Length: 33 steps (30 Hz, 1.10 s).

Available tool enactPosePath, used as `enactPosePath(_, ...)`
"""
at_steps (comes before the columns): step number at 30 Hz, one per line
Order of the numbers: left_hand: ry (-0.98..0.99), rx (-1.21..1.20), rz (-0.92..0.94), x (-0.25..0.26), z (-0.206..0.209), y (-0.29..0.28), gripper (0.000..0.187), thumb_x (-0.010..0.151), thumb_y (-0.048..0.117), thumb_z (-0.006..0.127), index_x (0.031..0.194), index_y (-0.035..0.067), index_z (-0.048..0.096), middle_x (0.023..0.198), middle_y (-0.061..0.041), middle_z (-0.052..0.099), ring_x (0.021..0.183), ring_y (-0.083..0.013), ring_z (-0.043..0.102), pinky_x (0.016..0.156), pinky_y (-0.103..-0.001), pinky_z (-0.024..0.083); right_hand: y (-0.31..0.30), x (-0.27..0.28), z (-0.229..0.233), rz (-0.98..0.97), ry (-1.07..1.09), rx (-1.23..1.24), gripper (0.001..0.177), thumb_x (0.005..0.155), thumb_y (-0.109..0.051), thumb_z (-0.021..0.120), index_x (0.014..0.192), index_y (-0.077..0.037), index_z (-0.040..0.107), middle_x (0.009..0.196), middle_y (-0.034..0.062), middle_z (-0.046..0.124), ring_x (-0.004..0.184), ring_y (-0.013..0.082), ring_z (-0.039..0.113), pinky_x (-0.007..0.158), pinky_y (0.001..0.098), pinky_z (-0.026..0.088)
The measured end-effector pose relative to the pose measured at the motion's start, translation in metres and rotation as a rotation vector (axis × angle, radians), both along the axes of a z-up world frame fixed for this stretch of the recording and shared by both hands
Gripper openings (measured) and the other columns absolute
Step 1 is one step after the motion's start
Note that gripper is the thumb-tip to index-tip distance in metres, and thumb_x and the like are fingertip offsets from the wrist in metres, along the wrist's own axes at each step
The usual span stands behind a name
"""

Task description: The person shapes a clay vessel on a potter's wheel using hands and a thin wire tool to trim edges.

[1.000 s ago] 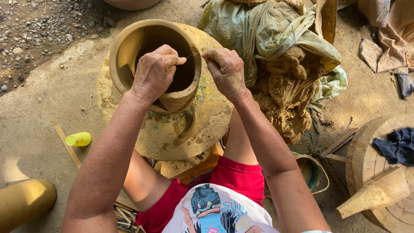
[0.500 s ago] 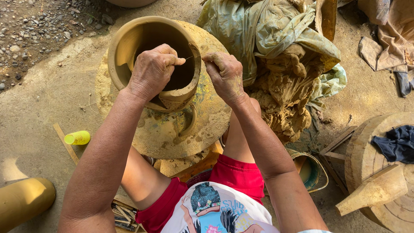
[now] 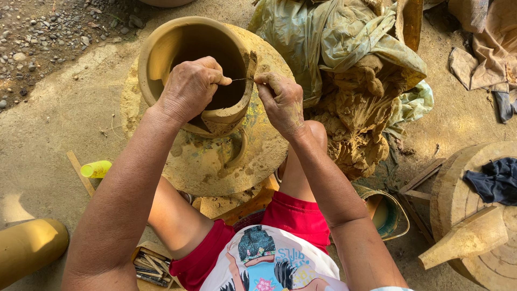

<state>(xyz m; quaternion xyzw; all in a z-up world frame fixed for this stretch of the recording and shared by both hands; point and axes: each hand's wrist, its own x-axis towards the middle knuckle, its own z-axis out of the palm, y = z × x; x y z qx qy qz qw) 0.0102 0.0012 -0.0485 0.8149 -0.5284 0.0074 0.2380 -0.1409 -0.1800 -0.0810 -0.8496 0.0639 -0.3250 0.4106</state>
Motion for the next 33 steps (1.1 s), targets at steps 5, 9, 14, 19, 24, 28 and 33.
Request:
enactPosePath(5, 0.049, 0.015, -0.025, 0.000, -0.002, 0.005, 0.016, 0.093, 0.003, 0.073, 0.097, 0.016, 0.083, 0.100, -0.001, 0.075, 0.091, -0.0170, 0.074, 0.085, -0.030, 0.061, 0.008, -0.007, -0.003, -0.003, 0.057, 0.033, 0.008, 0.096, -0.004, 0.071, 0.103, -0.003, 0.074, 0.084, 0.0095, 0.075, 0.071, 0.0142, 0.073, 0.065, 0.0294, 0.057)
enactPosePath(9, 0.057, 0.063, -0.012, -0.001, 0.002, 0.006, 0.016, 0.092, 0.004, 0.074, 0.096, 0.016, 0.083, 0.100, -0.001, 0.075, 0.090, -0.0170, 0.074, 0.084, -0.030, 0.060, 0.014, -0.012, -0.004, -0.031, 0.122, 0.095, 0.005, 0.096, -0.004, 0.071, 0.099, -0.001, 0.073, 0.075, 0.0071, 0.072, 0.063, 0.0089, 0.065, 0.057, 0.0269, 0.052)
enactPosePath(14, 0.042, 0.089, -0.020, 0.001, 0.004, 0.007, 0.019, 0.091, 0.002, 0.074, 0.097, 0.017, 0.083, 0.101, -0.001, 0.076, 0.090, -0.0176, 0.074, 0.083, -0.032, 0.060, 0.018, -0.015, -0.007, -0.030, 0.130, 0.127, 0.007, 0.096, -0.004, 0.070, 0.101, 0.000, 0.072, 0.072, 0.0045, 0.070, 0.062, 0.0053, 0.063, 0.056, 0.0244, 0.051)
enactPosePath(19, 0.093, 0.106, -0.024, 0.000, 0.006, 0.009, 0.016, 0.090, 0.003, 0.075, 0.096, 0.016, 0.083, 0.101, -0.002, 0.075, 0.089, -0.0184, 0.074, 0.083, -0.031, 0.061, 0.022, -0.018, -0.009, -0.036, 0.124, 0.108, 0.005, 0.095, -0.004, 0.071, 0.099, 0.000, 0.072, 0.071, 0.0043, 0.069, 0.060, 0.0058, 0.061, 0.055, 0.0252, 0.050)
enactPosePath(24, 0.045, 0.078, -0.049, -0.001, 0.011, 0.013, 0.020, 0.087, 0.001, 0.075, 0.097, 0.016, 0.083, 0.102, -0.003, 0.076, 0.090, -0.0200, 0.074, 0.083, -0.033, 0.060, 0.026, -0.022, -0.007, -0.025, 0.149, 0.141, 0.005, 0.095, -0.004, 0.071, 0.099, 0.000, 0.072, 0.067, 0.0023, 0.065, 0.059, 0.0051, 0.057, 0.053, 0.0248, 0.047)
enactPosePath(28, 0.077, 0.094, -0.032, -0.003, 0.015, 0.016, 0.016, 0.090, 0.004, 0.075, 0.096, 0.015, 0.083, 0.101, -0.002, 0.075, 0.089, -0.0197, 0.074, 0.082, -0.033, 0.060, 0.031, -0.025, -0.006, -0.039, 0.167, 0.183, 0.005, 0.095, -0.004, 0.071, 0.098, 0.000, 0.073, 0.066, 0.0010, 0.063, 0.058, 0.0038, 0.053, 0.052, 0.0242, 0.044)
enactPosePath(33, 0.054, 0.112, -0.025, -0.005, 0.018, 0.016, 0.012, 0.091, 0.007, 0.075, 0.095, 0.015, 0.083, 0.101, -0.002, 0.075, 0.089, -0.0193, 0.074, 0.081, -0.033, 0.060, 0.035, -0.025, -0.007, -0.058, 0.181, 0.215, 0.005, 0.095, -0.005, 0.070, 0.097, -0.001, 0.074, 0.067, -0.0002, 0.065, 0.059, 0.0021, 0.054, 0.052, 0.0229, 0.045)
